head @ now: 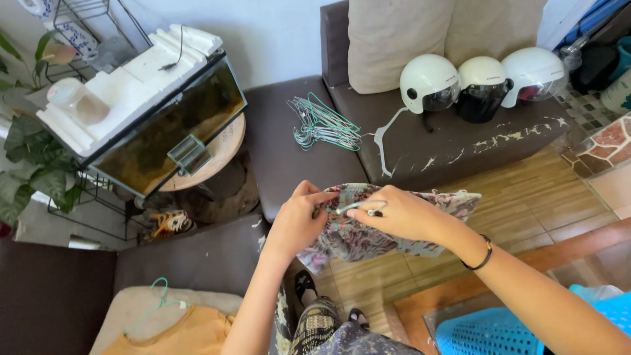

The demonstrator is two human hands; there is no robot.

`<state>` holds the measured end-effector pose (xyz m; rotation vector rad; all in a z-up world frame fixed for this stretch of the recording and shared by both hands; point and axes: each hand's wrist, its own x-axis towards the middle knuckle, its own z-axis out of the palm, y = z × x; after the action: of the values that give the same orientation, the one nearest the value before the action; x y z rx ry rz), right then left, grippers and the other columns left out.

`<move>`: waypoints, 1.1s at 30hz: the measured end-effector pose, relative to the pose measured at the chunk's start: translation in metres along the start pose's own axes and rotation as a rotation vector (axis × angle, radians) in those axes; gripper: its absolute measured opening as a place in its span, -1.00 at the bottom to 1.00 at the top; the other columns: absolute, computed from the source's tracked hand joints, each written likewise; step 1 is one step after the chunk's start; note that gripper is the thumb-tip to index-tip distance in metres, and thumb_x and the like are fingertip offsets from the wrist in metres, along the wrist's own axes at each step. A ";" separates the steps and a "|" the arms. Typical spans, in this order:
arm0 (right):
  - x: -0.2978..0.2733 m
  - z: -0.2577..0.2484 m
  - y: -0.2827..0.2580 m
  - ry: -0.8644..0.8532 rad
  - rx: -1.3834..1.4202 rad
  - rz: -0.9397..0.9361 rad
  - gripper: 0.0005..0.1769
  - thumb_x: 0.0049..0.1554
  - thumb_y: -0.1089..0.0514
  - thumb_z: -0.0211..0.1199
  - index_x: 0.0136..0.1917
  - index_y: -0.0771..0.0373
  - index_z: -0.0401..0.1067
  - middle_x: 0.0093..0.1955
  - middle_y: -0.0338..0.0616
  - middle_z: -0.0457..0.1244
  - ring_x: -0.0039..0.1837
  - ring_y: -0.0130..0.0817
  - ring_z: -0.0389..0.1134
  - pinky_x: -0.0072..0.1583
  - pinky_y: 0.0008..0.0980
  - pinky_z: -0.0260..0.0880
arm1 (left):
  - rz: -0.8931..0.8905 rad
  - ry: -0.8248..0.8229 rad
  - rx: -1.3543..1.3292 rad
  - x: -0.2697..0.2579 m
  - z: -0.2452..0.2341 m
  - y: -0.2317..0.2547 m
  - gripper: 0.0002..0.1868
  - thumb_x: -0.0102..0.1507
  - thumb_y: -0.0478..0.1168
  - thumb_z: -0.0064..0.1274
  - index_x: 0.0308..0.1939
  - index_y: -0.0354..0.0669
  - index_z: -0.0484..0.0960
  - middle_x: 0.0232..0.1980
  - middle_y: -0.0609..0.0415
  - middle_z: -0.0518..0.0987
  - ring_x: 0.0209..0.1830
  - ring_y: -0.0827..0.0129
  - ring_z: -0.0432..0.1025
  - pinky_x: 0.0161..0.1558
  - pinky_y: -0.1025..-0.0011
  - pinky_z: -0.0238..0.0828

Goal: Hanging various pieces of clothing from a laundry basket onto hangers and then onto a rack.

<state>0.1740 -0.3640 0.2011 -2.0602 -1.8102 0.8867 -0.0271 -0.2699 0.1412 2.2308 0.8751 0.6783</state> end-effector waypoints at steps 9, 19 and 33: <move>-0.010 -0.002 0.008 0.057 0.173 -0.359 -0.63 0.18 0.03 0.33 -0.34 0.32 0.48 -0.48 -0.29 0.23 -0.38 -0.53 0.05 -0.31 -0.37 0.04 | 0.464 0.446 0.103 -0.062 -0.024 0.048 -0.56 0.15 -0.04 0.20 -0.01 -0.27 0.62 -0.21 0.10 0.52 -0.24 0.10 0.43 -0.15 0.22 0.31; 0.011 -0.012 -0.029 0.110 0.144 -0.715 -0.62 0.23 0.08 0.20 0.27 0.25 0.45 0.06 -0.16 0.39 0.13 -0.50 0.41 0.18 -0.41 0.42 | 0.111 0.594 0.136 -0.119 -0.109 -0.032 -0.79 0.22 -0.19 0.24 -0.37 -0.26 0.62 -0.47 -0.04 0.42 -0.49 0.14 0.33 -0.40 0.28 0.13; 0.228 0.297 0.035 -0.205 1.033 0.042 -0.34 0.32 -0.22 -0.19 0.46 0.23 0.28 0.41 -0.04 0.27 0.38 -0.17 0.25 0.32 0.13 0.33 | -0.226 0.982 -0.020 -0.220 -0.231 -0.060 -0.71 0.38 -0.22 0.16 -0.39 -0.28 0.50 -0.54 0.28 0.21 -0.49 0.64 0.02 -0.46 0.48 -0.06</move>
<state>0.0345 -0.2096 -0.1126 -1.3488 -0.9797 1.6298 -0.3438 -0.3105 0.2018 1.6650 1.5195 1.6969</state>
